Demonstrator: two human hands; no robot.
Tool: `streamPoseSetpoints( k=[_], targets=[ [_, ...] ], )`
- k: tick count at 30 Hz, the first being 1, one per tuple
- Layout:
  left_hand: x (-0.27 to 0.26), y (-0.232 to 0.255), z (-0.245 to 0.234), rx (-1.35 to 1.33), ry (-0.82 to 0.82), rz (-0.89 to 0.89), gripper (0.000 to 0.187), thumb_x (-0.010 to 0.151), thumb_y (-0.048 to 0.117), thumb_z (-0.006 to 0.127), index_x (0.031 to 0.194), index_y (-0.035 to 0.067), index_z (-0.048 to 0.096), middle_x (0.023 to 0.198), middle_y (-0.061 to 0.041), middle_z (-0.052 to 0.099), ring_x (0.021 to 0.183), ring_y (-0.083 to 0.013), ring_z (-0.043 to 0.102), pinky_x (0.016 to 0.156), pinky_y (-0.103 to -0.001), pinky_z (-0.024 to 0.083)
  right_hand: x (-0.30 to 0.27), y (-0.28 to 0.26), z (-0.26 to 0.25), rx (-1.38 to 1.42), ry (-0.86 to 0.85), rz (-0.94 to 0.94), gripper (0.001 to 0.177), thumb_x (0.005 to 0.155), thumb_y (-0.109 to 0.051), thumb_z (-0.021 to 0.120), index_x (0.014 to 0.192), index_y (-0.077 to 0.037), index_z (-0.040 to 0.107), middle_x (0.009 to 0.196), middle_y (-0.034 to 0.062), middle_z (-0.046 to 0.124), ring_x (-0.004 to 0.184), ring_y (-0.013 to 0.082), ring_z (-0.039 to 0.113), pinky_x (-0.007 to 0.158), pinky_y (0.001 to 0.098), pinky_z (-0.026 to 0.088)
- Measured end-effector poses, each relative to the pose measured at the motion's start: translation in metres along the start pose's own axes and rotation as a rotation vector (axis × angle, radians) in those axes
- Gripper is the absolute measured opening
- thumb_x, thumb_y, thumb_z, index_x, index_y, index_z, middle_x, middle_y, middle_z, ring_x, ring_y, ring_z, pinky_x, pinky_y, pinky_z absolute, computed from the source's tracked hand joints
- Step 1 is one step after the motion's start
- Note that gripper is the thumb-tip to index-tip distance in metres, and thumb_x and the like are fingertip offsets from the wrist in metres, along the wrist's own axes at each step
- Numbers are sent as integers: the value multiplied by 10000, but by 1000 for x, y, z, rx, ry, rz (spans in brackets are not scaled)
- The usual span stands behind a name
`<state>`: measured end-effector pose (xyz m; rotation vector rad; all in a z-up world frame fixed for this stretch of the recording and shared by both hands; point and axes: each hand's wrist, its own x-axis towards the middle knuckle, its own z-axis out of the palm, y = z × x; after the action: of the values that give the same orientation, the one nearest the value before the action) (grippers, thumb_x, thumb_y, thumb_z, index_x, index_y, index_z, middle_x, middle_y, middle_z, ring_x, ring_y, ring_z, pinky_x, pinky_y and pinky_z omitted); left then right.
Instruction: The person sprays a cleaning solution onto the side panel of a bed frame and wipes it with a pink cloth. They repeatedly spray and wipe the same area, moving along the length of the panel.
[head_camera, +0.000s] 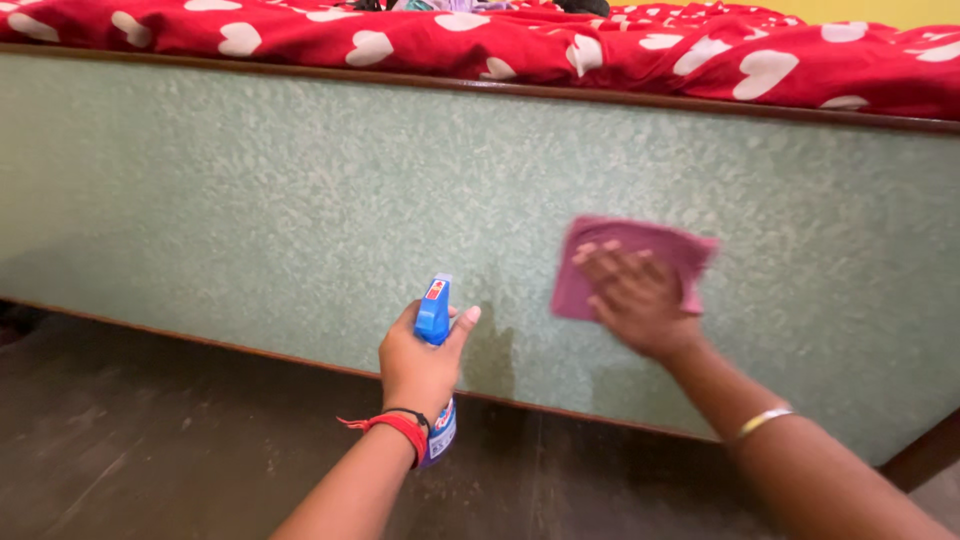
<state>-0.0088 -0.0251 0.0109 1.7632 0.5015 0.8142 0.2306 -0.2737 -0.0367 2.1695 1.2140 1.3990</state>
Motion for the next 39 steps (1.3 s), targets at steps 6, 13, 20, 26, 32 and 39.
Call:
streamPoseSetpoints(
  k=[6, 13, 20, 26, 32, 39],
  targets=[
    [-2, 5, -6, -17, 33, 72, 361, 779, 388, 848, 851, 60, 716, 683, -37, 698, 613, -141, 642, 639, -326, 535, -38, 73, -44, 56, -37, 605, 770, 1065, -478, 443, 1733, -187, 194, 1803, 53, 96, 1656, 281, 45, 1281, 620, -22],
    [-3, 8, -17, -35, 49, 68, 346, 781, 366, 856, 847, 57, 715, 669, -49, 683, 607, -145, 613, 631, -324, 527, -20, 86, -66, 197, 146, 1305, 794, 1160, -394, 403, 1710, -23, -33, 1795, 151, -60, 1665, 373, -54, 1329, 665, -13],
    [-1, 10, -20, -15, 36, 32, 365, 782, 369, 854, 855, 42, 709, 682, -56, 685, 616, -148, 608, 632, -329, 525, 23, 59, -54, 99, 201, 1239, 795, 1108, -260, 421, 1697, 7, -40, 1780, 182, -57, 1642, 387, -69, 1287, 625, -56],
    [5, 5, -23, 18, 42, 4, 371, 773, 384, 848, 873, 53, 715, 687, -31, 695, 614, -135, 626, 637, -321, 530, 60, -1, -33, 140, 219, 884, 868, 1003, -267, 565, 1723, -57, 129, 1793, 156, 66, 1645, 395, -1, 1246, 707, -42],
    [11, -3, -31, 68, 63, -51, 377, 773, 387, 851, 886, 54, 714, 674, -56, 680, 603, -160, 603, 628, -339, 523, 81, -85, 2, 227, 183, 341, 750, 895, -284, 587, 1596, -111, 384, 1685, 105, 315, 1557, 344, 233, 1164, 757, 148],
    [15, -18, -42, 103, 110, -20, 376, 773, 392, 852, 866, 56, 712, 678, -64, 698, 605, -170, 641, 640, -343, 535, 65, -188, 58, 742, 90, -447, 547, 987, -187, 537, 1516, -73, 462, 1622, 44, 382, 1538, 231, 329, 1250, 536, 307]
  ],
)
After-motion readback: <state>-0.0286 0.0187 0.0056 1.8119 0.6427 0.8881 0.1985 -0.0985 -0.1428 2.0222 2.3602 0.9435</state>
